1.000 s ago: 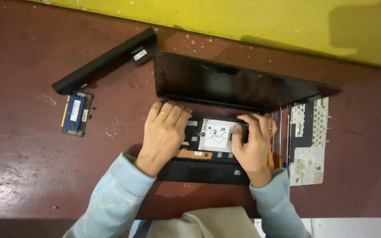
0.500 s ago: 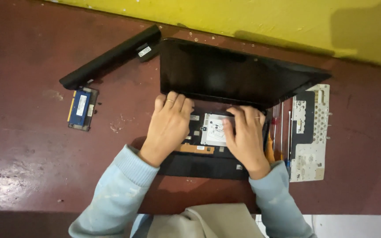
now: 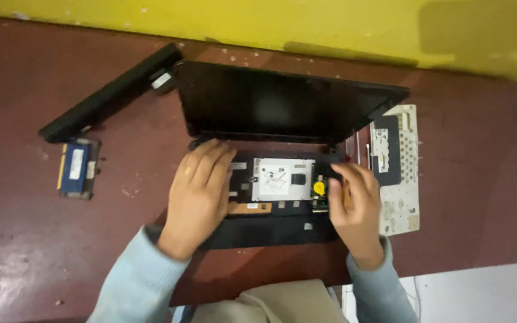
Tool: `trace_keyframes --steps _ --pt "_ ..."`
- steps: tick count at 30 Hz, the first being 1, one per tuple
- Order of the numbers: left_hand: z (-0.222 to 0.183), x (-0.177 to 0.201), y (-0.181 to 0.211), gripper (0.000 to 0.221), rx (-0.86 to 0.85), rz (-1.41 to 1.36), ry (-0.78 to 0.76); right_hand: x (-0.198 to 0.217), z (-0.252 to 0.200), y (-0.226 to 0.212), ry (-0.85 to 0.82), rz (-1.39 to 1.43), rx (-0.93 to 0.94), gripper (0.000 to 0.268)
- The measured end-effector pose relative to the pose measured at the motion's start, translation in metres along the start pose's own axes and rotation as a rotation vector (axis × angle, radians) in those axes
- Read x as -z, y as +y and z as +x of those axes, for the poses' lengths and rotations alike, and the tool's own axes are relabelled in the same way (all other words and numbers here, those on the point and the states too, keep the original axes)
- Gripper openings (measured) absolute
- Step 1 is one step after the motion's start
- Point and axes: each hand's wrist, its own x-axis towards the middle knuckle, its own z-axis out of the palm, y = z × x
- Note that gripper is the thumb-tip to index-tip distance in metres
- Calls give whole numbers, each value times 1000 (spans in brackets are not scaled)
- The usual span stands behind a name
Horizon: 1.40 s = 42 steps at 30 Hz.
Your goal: Disassembling a laptop by removing screws with a screwdriver and detaching the keyboard.
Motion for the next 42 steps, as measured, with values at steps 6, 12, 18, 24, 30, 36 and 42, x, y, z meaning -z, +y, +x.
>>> trace_keyframes --steps 6,12,18,24,30,36,42 --pt "-67 25 19 50 10 -157 -307 -8 -98 0 -213 -74 122 49" --pt "-91 24 13 66 -156 81 -507 -19 -102 -14 -330 -232 255 58" --pt "-81 27 12 68 -177 56 -520 -23 -78 -20 -384 -227 309 57" --pt "-79 28 17 69 -199 63 -498 -17 -57 -28 -266 -374 464 60" --pt "-68 22 18 87 -167 57 -502 -13 -37 -37 -384 -307 398 61" --pt "-66 19 22 88 -211 175 -538 -13 -29 -41 -305 -376 466 58" --pt "-75 14 20 86 -143 89 -507 14 -35 -20 -518 -153 211 79"
